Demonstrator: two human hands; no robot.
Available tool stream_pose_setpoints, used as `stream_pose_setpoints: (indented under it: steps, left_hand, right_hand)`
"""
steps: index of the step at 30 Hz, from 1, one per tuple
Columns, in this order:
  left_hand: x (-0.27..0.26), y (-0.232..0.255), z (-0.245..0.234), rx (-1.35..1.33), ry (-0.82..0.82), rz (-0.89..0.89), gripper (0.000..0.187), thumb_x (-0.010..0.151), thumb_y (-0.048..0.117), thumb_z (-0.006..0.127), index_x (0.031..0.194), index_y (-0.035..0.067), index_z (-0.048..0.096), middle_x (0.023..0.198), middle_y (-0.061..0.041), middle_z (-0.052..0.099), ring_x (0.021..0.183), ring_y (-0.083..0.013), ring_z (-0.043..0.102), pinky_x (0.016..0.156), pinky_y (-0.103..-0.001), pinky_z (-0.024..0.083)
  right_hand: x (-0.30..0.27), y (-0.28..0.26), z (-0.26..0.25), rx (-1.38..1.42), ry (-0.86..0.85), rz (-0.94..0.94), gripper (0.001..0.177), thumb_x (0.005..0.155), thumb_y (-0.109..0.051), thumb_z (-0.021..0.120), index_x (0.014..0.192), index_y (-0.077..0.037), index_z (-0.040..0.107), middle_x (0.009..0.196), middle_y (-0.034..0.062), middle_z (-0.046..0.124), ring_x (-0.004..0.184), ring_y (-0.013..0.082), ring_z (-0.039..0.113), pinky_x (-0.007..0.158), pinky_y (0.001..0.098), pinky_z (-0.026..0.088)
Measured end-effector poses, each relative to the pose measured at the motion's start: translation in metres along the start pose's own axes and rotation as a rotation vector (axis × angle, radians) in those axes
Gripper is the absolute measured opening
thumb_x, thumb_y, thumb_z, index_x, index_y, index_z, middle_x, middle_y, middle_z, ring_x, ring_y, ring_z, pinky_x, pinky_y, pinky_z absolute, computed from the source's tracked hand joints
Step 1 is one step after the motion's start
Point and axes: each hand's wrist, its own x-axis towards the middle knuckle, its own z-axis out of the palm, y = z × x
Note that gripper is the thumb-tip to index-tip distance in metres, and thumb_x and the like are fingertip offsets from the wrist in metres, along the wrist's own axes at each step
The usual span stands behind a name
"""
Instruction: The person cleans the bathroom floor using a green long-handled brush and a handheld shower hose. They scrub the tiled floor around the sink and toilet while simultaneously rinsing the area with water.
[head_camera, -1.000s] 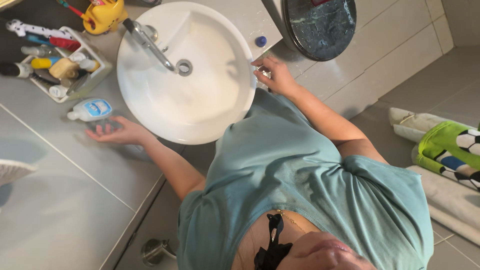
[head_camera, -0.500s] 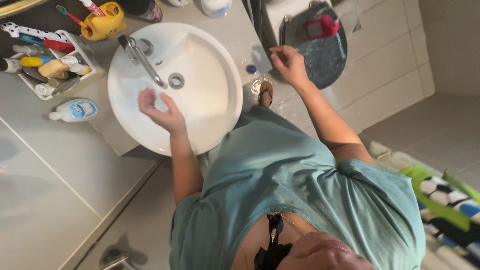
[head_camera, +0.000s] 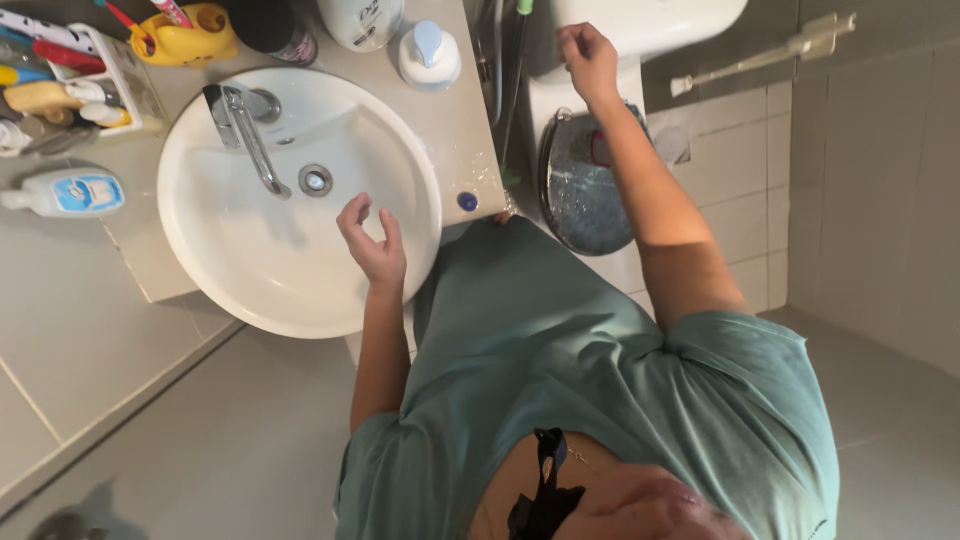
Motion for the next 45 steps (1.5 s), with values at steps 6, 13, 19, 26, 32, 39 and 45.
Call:
stream_pose_setpoints:
  steps: [6,13,19,26,32,39,45]
  left_hand:
    - [-0.022,0.013,-0.007,0.076,0.051,-0.070,0.038,0.099,0.001,0.066,0.134,-0.003,0.053,0.129,-0.018,0.058,0.116,-0.0306,0.058,0.101,-0.041,0.049]
    - [-0.044,0.022,-0.024,0.187,0.124,-0.088,0.036,0.099,0.000,0.065,0.133,-0.003,0.053,0.129,-0.018,0.059,0.116,-0.0304,0.057,0.098,-0.040,0.049]
    - [-0.050,0.028,-0.027,0.191,0.147,-0.139,0.035,0.099,0.001,0.064,0.133,-0.003,0.054,0.128,-0.017,0.058,0.116,-0.0302,0.057,0.098,-0.040,0.049]
    - [-0.029,0.048,-0.001,0.099,0.059,-0.079,0.029,0.099,0.003,0.067,0.126,-0.001,0.058,0.124,-0.018,0.062,0.116,-0.0329,0.061,0.101,-0.043,0.050]
    - [0.000,0.063,0.089,-0.066,-0.317,0.076,0.034,0.096,0.008,0.070,0.128,0.005,0.059,0.124,-0.017,0.064,0.117,-0.0376,0.061,0.103,-0.045,0.049]
    - [-0.010,0.045,0.204,0.158,-0.590,0.183,0.061,0.094,0.024,0.067,0.145,0.000,0.044,0.137,-0.027,0.052,0.125,-0.0428,0.053,0.102,-0.049,0.047]
    - [-0.045,0.018,0.223,0.143,-0.825,0.003,0.030,0.102,0.017,0.055,0.130,0.006,0.051,0.130,-0.014,0.062,0.120,-0.0345,0.063,0.093,-0.045,0.054]
  right_hand:
    - [0.085,0.046,0.043,0.155,-0.144,0.266,0.036,0.101,-0.019,0.060,0.136,-0.008,0.061,0.108,0.0031,0.071,0.068,0.0096,0.063,0.059,0.0260,0.057]
    - [0.134,0.040,0.087,0.271,-0.094,0.323,0.056,0.097,-0.007,0.065,0.147,-0.010,0.039,0.124,0.0116,0.064,0.081,0.0165,0.072,0.065,0.0333,0.066]
    - [0.142,0.037,0.100,-0.004,0.054,0.319,0.049,0.088,0.001,0.069,0.129,-0.004,0.044,0.114,0.0145,0.066,0.077,0.0233,0.077,0.060,0.0351,0.065]
    - [0.062,0.048,0.062,-0.204,0.027,-0.057,0.041,0.087,-0.013,0.084,0.116,0.000,0.058,0.094,0.0121,0.072,0.070,0.0190,0.073,0.058,0.0308,0.059]
    - [-0.066,0.034,0.027,-0.056,-0.209,-0.030,0.040,0.085,-0.015,0.086,0.109,0.001,0.059,0.095,0.0114,0.071,0.073,0.0145,0.072,0.063,0.0290,0.058]
    - [-0.147,0.038,0.023,-0.240,-0.263,-0.252,0.033,0.085,-0.009,0.083,0.108,-0.001,0.061,0.099,0.0167,0.067,0.091,0.0307,0.067,0.079,0.0394,0.055]
    - [-0.157,0.056,0.007,-0.217,-0.484,-0.268,0.036,0.080,-0.010,0.083,0.108,-0.001,0.061,0.104,0.0168,0.065,0.099,0.0352,0.065,0.088,0.0423,0.053]
